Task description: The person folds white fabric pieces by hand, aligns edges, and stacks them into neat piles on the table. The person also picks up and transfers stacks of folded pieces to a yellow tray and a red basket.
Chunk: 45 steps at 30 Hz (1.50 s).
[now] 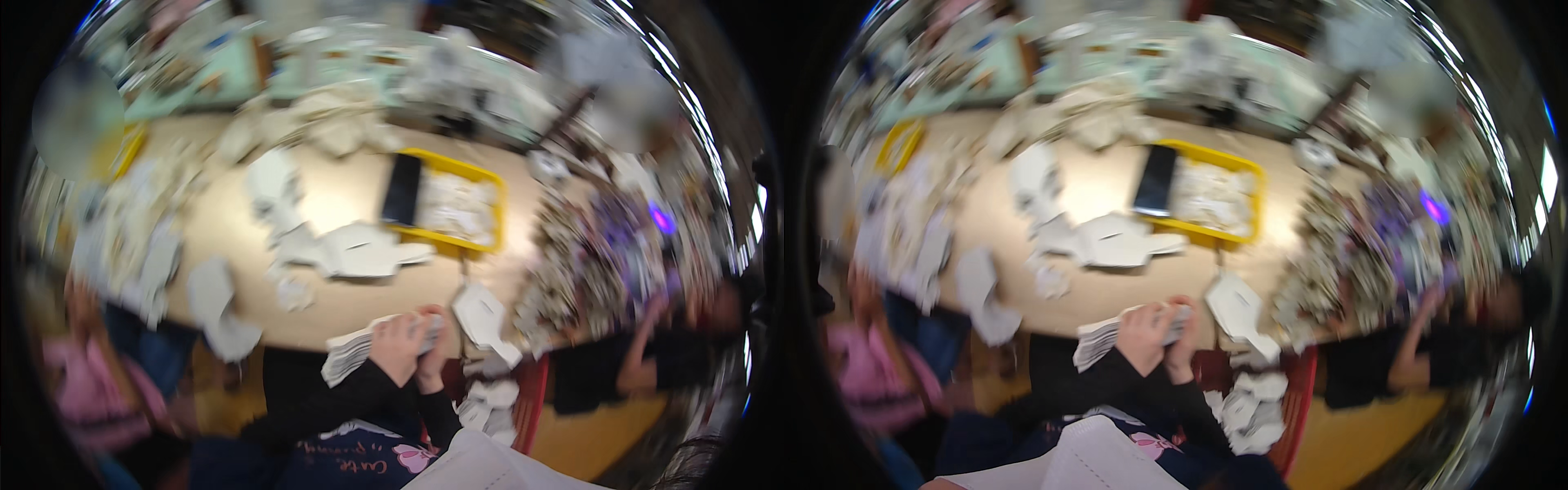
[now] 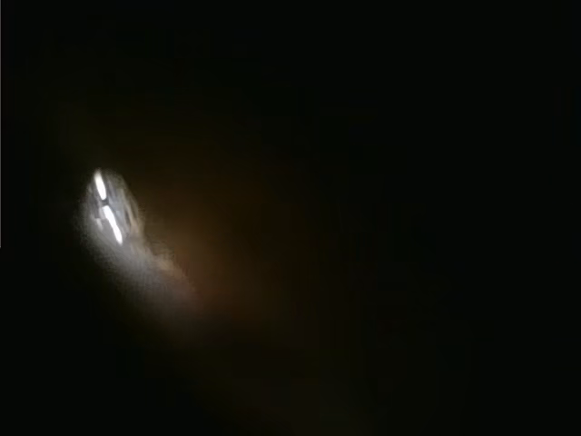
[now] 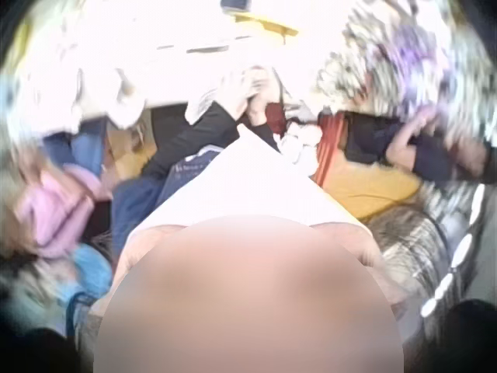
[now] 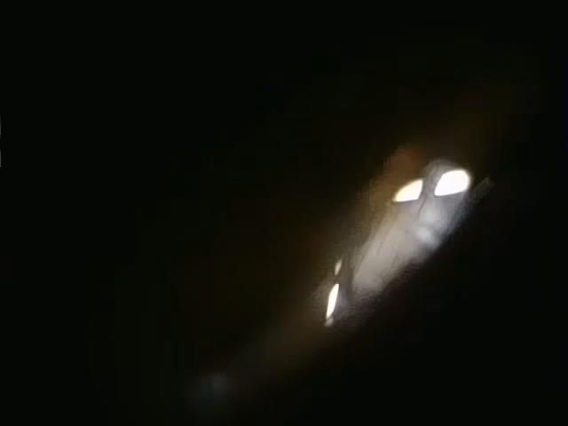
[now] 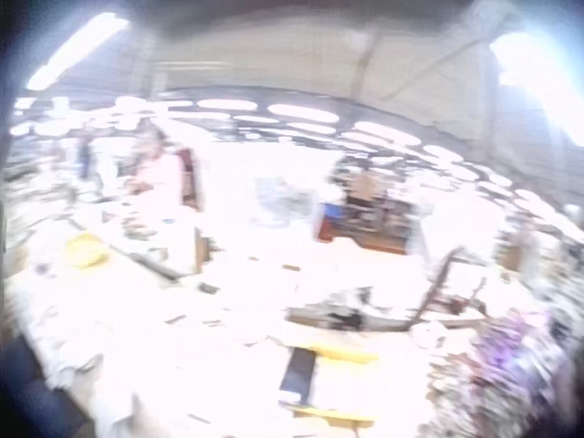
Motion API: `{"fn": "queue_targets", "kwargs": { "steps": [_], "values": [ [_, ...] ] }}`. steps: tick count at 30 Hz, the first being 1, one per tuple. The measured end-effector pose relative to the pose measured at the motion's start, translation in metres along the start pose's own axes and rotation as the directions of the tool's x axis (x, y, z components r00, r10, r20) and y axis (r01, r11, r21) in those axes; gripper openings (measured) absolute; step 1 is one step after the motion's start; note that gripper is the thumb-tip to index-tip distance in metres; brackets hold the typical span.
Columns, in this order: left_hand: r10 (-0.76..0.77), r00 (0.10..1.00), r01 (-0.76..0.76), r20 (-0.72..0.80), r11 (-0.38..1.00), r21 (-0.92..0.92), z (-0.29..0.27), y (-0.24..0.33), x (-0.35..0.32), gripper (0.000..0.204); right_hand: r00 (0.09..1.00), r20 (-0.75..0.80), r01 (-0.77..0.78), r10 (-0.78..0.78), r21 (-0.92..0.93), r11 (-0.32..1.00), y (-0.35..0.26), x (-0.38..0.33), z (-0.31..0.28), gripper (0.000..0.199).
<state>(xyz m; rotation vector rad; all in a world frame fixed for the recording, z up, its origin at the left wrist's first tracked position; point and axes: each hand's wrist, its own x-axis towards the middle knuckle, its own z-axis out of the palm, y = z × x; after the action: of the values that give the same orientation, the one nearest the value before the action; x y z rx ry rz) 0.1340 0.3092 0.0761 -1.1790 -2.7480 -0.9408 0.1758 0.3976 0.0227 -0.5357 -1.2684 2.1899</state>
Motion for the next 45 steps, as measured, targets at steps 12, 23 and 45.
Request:
{"fn": "queue_targets", "kwargs": {
  "steps": [12,23,45],
  "values": [
    [-0.357,0.927,0.105,-0.119,0.548,-0.830,-0.105,-0.034,-0.015,0.075,0.930,0.272,-0.275,0.249,0.061,0.960,-0.014,-0.039,0.071,0.068],
    [-0.886,0.336,0.617,-0.321,0.464,-0.635,-0.130,-0.268,-0.132,0.064,0.709,0.406,-0.662,0.577,0.102,0.742,0.054,-0.049,0.233,0.046],
    [-0.965,0.255,0.515,-0.067,0.194,-0.835,-0.146,-0.274,-0.110,0.090,0.669,0.411,-0.645,0.619,-0.092,0.759,0.125,-0.053,0.249,0.054]
  ]
}}
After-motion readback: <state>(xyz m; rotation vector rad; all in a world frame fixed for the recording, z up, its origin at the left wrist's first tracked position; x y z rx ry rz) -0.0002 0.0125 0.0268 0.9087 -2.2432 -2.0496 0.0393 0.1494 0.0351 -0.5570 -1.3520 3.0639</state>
